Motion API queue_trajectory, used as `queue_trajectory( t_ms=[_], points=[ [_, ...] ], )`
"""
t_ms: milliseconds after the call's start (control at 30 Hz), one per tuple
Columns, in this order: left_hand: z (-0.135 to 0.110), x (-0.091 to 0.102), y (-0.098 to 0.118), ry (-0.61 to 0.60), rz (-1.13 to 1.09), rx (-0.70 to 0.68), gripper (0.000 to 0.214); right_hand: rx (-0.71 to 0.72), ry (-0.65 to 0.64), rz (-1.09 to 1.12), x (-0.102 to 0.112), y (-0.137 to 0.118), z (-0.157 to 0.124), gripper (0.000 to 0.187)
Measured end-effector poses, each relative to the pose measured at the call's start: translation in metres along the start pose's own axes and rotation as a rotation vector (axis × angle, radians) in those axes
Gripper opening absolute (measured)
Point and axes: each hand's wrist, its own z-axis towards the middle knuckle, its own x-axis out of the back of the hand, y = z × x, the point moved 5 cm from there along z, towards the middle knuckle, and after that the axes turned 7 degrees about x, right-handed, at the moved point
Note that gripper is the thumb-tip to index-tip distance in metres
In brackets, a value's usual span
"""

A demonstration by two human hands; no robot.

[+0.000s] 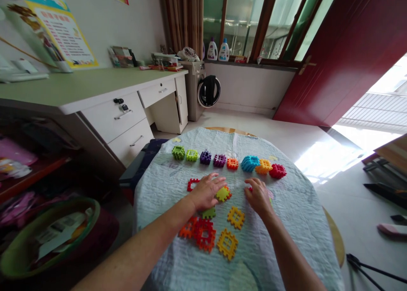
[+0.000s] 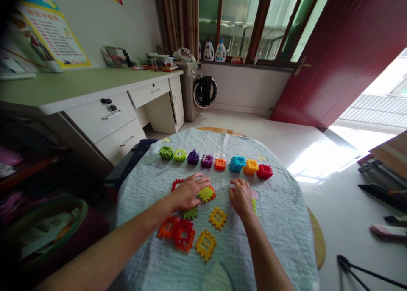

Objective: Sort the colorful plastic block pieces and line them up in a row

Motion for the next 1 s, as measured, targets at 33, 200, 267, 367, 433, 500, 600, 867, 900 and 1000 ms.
queue_trajectory(
  t_ms=[33, 200, 267, 367, 433, 500, 600, 867, 900, 1000],
  points=[
    [0.007, -0.001, 0.006, -0.054, 0.027, -0.02, 0.064, 0.007, -0.002, -0.011, -0.002, 0.0, -0.003, 0.025],
    [0.027, -0.004, 0.017, -0.202, 0.176, -0.059, 0.035, 0.027, 0.056, -0.072, -0.01, -0.007, -0.018, 0.024],
    [0.027, -0.002, 0.015, -0.212, 0.174, -0.078, 0.035, 0.021, 0.077, -0.093, -0.013, -0.007, -0.021, 0.024],
    [0.023, 0.004, 0.003, -0.179, 0.102, -0.057, 0.043, 0.028, 0.084, -0.098, -0.014, -0.006, -0.02, 0.023],
    [0.019, 0.009, -0.009, -0.147, 0.055, -0.021, 0.049, 0.033, 0.088, -0.096, -0.013, -0.005, -0.02, 0.022],
    [0.016, 0.01, -0.019, -0.128, 0.045, 0.005, 0.055, 0.033, 0.09, -0.098, -0.012, -0.005, -0.019, 0.022],
    [0.016, 0.007, -0.025, -0.118, 0.058, 0.003, 0.063, 0.025, 0.096, -0.103, -0.01, -0.006, -0.018, 0.021],
    [0.033, -0.011, -0.004, -0.193, 0.171, -0.058, 0.035, 0.01, 0.087, -0.098, -0.008, -0.009, -0.018, 0.02],
    [0.034, -0.011, -0.002, -0.194, 0.18, -0.06, 0.034, 0.009, 0.085, -0.099, -0.008, -0.009, -0.018, 0.02],
    [0.032, -0.007, 0.0, -0.176, 0.173, -0.052, 0.041, 0.006, 0.086, -0.098, -0.008, -0.009, -0.018, 0.019]
  ],
)
